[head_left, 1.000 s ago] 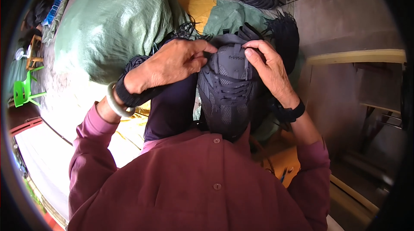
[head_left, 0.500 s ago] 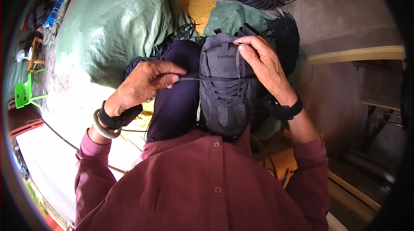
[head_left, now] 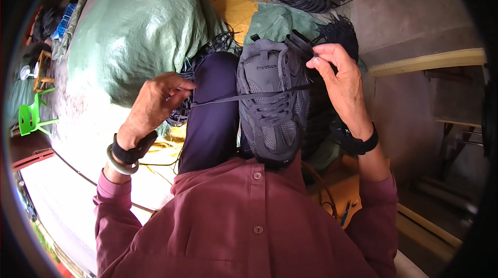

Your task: Lacing a black athletic shoe in a workshop setting.

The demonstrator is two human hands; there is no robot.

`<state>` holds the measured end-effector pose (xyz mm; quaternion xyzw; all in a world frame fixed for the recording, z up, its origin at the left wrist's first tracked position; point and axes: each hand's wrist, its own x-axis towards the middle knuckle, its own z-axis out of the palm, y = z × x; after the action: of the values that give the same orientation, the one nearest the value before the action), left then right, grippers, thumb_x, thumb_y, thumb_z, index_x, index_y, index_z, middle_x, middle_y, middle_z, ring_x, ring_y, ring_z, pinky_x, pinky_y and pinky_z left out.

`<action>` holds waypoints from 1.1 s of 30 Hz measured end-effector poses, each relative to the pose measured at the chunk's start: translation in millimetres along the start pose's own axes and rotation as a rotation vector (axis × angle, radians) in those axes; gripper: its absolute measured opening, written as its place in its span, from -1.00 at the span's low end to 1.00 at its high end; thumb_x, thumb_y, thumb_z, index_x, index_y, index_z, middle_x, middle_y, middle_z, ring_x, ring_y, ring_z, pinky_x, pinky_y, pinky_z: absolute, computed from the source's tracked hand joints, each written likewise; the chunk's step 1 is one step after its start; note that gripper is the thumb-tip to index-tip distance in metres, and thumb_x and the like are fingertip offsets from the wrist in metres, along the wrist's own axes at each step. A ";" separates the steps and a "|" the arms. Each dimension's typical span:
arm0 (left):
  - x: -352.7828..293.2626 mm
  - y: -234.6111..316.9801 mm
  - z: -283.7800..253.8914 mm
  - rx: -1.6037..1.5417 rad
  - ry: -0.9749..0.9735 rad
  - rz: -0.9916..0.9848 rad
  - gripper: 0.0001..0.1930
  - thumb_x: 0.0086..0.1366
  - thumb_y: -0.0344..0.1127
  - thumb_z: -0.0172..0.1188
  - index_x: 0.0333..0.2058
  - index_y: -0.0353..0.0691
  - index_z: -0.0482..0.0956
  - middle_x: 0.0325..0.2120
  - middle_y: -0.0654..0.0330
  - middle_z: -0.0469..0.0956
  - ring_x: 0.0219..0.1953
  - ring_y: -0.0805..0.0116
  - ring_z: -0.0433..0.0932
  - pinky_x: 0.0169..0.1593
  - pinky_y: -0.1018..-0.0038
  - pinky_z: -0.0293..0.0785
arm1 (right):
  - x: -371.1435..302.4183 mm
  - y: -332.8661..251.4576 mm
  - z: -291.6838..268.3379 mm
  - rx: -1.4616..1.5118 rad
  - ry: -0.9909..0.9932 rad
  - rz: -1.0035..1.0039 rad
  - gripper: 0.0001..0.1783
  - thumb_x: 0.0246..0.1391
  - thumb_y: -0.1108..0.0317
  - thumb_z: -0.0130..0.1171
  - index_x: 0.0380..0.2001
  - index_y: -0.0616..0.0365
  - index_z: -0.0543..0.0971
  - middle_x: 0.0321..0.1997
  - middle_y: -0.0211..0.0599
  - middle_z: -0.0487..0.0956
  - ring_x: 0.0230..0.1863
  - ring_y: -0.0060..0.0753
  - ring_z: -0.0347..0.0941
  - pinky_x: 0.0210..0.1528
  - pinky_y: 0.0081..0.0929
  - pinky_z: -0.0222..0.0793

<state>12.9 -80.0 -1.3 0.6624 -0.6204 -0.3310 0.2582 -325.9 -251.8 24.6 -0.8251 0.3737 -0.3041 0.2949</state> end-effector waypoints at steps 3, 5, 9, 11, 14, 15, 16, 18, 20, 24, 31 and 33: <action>27.7 42.6 15.6 -0.083 0.016 0.119 -0.84 0.28 -0.49 0.33 -0.15 -0.26 0.69 -0.29 0.14 0.63 -0.30 0.31 0.64 -0.20 0.39 0.58 | -9.3 -7.7 -4.3 -0.058 -0.051 -0.070 -0.88 0.24 0.49 0.19 -0.17 0.28 0.58 -0.31 -0.24 0.71 -0.25 -0.40 0.69 -0.16 -0.47 0.52; 43.4 61.8 31.0 -0.096 0.056 0.311 -0.85 0.26 -0.50 0.33 -0.18 -0.25 0.68 -0.33 0.15 0.62 -0.30 0.25 0.62 -0.19 0.36 0.57 | -19.6 -11.8 0.4 0.173 -0.136 0.131 -0.88 0.24 0.51 0.18 -0.16 0.25 0.58 -0.32 -0.24 0.71 -0.28 -0.40 0.68 -0.20 -0.47 0.53; 65.7 73.3 52.9 -0.047 0.118 0.556 -0.82 0.17 -0.53 0.36 -0.22 -0.26 0.67 -0.34 0.12 0.58 -0.23 0.08 0.58 -0.15 0.29 0.55 | -25.8 -23.7 3.7 0.087 -0.275 0.093 -0.94 0.21 0.51 0.21 -0.26 0.24 0.57 -0.36 -0.21 0.60 -0.37 -0.30 0.58 -0.27 -0.40 0.48; 71.2 77.1 63.9 -0.048 0.120 0.547 -0.81 0.15 -0.53 0.37 -0.22 -0.26 0.67 -0.36 0.12 0.57 -0.25 0.09 0.58 -0.16 0.29 0.55 | -30.2 -26.4 0.6 0.075 -0.285 0.147 -0.95 0.19 0.51 0.23 -0.30 0.24 0.57 -0.36 -0.20 0.58 -0.37 -0.28 0.57 -0.27 -0.38 0.47; 74.8 83.4 70.7 -0.049 0.126 0.488 -0.79 0.12 -0.52 0.39 -0.23 -0.26 0.67 -0.38 0.12 0.56 -0.28 0.13 0.58 -0.19 0.31 0.56 | -30.3 -26.5 -1.2 0.071 -0.273 0.198 -0.95 0.16 0.51 0.26 -0.35 0.24 0.58 -0.38 -0.19 0.55 -0.37 -0.25 0.55 -0.28 -0.35 0.45; 75.1 86.1 72.3 -0.053 0.127 0.445 -0.79 0.10 -0.52 0.40 -0.24 -0.27 0.68 -0.39 0.13 0.55 -0.29 0.16 0.59 -0.21 0.33 0.56 | -30.3 -25.3 -1.6 0.074 -0.247 0.197 -0.94 0.15 0.50 0.27 -0.37 0.24 0.58 -0.39 -0.20 0.54 -0.38 -0.25 0.55 -0.29 -0.34 0.45; 75.2 88.5 74.2 -0.050 0.122 0.444 -0.79 0.10 -0.52 0.40 -0.24 -0.27 0.68 -0.39 0.13 0.55 -0.29 0.16 0.59 -0.21 0.33 0.56 | -30.9 -23.9 -1.6 0.078 -0.245 0.199 -0.94 0.15 0.50 0.27 -0.37 0.24 0.58 -0.39 -0.20 0.54 -0.38 -0.25 0.55 -0.29 -0.34 0.45; 75.5 92.2 77.2 -0.111 0.108 0.293 -0.79 0.08 -0.50 0.42 -0.27 -0.28 0.68 -0.39 0.13 0.55 -0.32 0.23 0.59 -0.24 0.37 0.56 | -31.1 -21.5 -0.7 0.057 -0.239 0.158 -0.94 0.12 0.50 0.28 -0.39 0.21 0.58 -0.40 -0.21 0.53 -0.40 -0.23 0.53 -0.31 -0.33 0.43; 76.8 93.0 82.7 -0.151 0.114 0.247 -0.80 0.08 -0.48 0.44 -0.27 -0.27 0.69 -0.40 0.14 0.56 -0.34 0.25 0.59 -0.25 0.38 0.56 | -31.5 -19.2 -1.2 0.019 -0.258 0.163 -0.94 0.10 0.49 0.28 -0.40 0.19 0.57 -0.41 -0.22 0.52 -0.41 -0.21 0.52 -0.33 -0.31 0.42; 80.0 90.3 92.7 -0.149 0.165 0.169 -0.80 0.08 -0.42 0.46 -0.28 -0.20 0.70 -0.39 0.15 0.56 -0.37 0.27 0.60 -0.26 0.39 0.55 | -29.5 -17.3 -0.8 -0.027 -0.260 0.157 -0.92 0.04 0.49 0.28 -0.43 0.15 0.55 -0.46 -0.23 0.49 -0.44 -0.16 0.49 -0.37 -0.26 0.39; 79.7 103.8 94.4 0.037 0.191 0.122 -0.78 0.06 -0.28 0.50 -0.31 -0.14 0.70 -0.39 0.17 0.57 -0.33 0.17 0.60 -0.19 0.28 0.50 | -24.0 -25.1 -2.2 -0.199 -0.274 0.020 -0.87 -0.01 0.50 0.26 -0.44 0.13 0.48 -0.46 -0.20 0.48 -0.39 -0.06 0.52 -0.36 -0.21 0.44; 81.4 104.0 94.5 0.155 0.222 0.267 -0.79 0.06 -0.36 0.51 -0.31 -0.17 0.71 -0.46 0.22 0.52 -0.35 0.27 0.51 -0.22 0.33 0.45 | -23.0 -26.9 -0.5 -0.276 -0.255 -0.051 -0.85 -0.01 0.50 0.26 -0.44 0.13 0.45 -0.45 -0.20 0.49 -0.36 -0.03 0.53 -0.34 -0.17 0.48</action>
<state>-125.6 -164.4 6.2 0.6248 -0.6940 -0.1697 0.3148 -326.8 -218.9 37.6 -0.8988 0.3506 -0.1502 0.2161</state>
